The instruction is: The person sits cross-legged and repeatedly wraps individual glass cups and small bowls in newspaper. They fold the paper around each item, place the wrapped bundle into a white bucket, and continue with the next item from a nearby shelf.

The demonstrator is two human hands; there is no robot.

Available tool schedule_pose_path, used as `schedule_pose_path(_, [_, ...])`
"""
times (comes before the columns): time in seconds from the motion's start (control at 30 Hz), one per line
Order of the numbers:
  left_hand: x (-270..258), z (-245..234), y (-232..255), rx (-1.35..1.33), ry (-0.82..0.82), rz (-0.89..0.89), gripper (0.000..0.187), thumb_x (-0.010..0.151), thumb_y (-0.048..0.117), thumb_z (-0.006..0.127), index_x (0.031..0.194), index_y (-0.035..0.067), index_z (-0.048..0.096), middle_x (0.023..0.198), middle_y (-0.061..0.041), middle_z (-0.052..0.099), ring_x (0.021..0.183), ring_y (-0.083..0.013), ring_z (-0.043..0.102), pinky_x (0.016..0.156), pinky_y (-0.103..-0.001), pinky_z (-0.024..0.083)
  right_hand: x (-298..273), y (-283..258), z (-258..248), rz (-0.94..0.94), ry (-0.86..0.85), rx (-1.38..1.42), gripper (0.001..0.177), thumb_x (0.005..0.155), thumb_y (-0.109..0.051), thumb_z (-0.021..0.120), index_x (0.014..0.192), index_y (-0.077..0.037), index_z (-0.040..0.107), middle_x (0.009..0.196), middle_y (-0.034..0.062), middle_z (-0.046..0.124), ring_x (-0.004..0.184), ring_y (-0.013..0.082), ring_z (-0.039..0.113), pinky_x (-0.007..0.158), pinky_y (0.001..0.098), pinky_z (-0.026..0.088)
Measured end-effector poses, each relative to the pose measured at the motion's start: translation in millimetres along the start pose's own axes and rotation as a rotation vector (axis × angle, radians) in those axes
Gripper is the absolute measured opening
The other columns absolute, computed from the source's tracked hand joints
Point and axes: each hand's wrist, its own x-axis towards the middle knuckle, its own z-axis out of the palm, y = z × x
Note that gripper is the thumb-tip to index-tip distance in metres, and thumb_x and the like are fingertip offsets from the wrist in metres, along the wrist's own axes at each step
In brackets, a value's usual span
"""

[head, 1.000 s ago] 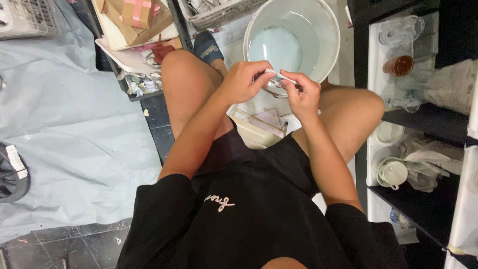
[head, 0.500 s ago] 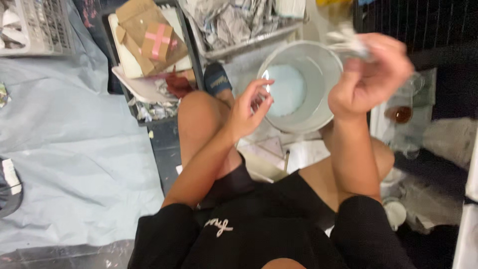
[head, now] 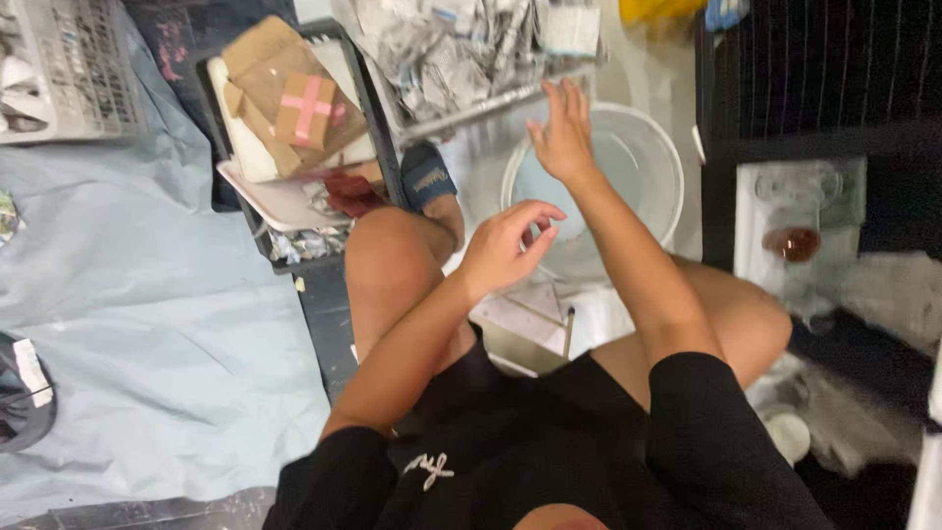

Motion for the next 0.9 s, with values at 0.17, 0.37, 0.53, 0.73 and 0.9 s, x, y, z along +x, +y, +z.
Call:
schedule_pose_path(0.17, [0.7, 23.1, -3.0, 0.101, -0.13, 0.074, 0.018, 0.096, 0.013, 0.069, 0.114, 0.012, 0.07, 0.098, -0.006, 0.072, 0.067, -0.0164, 0.067, 0.063, -0.03, 0.054, -53.7, 1.0, -56.7, -0.01, 0.148, 0.056, 0.058, 0.107, -0.021, 0.066, 0.155, -0.006, 0.037, 0.159, 0.0296, 0.035, 0.146, 0.049, 0.033, 0.122, 0.0553, 0.025])
schedule_pose_path(0.37, [1.0, 52.7, 13.4, 0.006, -0.158, 0.177, 0.022, 0.095, 0.008, 0.066, 0.117, 0.008, 0.069, 0.106, -0.009, 0.072, 0.083, -0.0182, 0.072, 0.065, -0.029, 0.057, -128.6, -49.0, -160.7, 0.092, 0.29, 0.164, 0.054, 0.107, -0.019, 0.06, 0.156, -0.008, 0.039, 0.162, 0.0212, 0.036, 0.152, 0.0418, 0.033, 0.126, 0.0504, 0.026])
schedule_pose_path(0.53, [-11.0, 81.7, 25.1, 0.12, -0.262, 0.22, 0.022, 0.094, 0.007, 0.069, 0.115, 0.009, 0.071, 0.099, -0.008, 0.072, 0.065, -0.0176, 0.066, 0.063, -0.031, 0.054, -212.6, -86.1, -238.5, 0.182, 0.494, 0.23, 0.056, 0.106, -0.022, 0.06, 0.155, -0.007, 0.038, 0.165, 0.0188, 0.034, 0.151, 0.0388, 0.034, 0.12, 0.0457, 0.036])
schedule_pose_path(0.73, [-31.5, 108.5, 24.3, 0.146, -0.364, 0.36, 0.026, 0.09, 0.006, 0.068, 0.115, 0.009, 0.071, 0.098, -0.008, 0.071, 0.063, -0.0181, 0.064, 0.061, -0.031, 0.053, -320.3, -100.6, -286.0, 0.303, 0.666, 0.07, 0.05, 0.105, -0.02, 0.061, 0.151, -0.008, 0.044, 0.165, 0.0165, 0.036, 0.147, 0.0364, 0.038, 0.118, 0.0451, 0.039])
schedule_pose_path(0.9, [-19.6, 118.6, 16.5, 0.137, -0.4, 0.338, 0.029, 0.089, 0.004, 0.068, 0.117, 0.009, 0.069, 0.097, -0.007, 0.071, 0.062, -0.0154, 0.064, 0.057, -0.029, 0.051, -374.5, -118.2, -301.6, 0.367, 0.779, 0.128, 0.046, 0.102, -0.014, 0.06, 0.145, -0.006, 0.049, 0.162, 0.0174, 0.038, 0.141, 0.0353, 0.042, 0.111, 0.0437, 0.043])
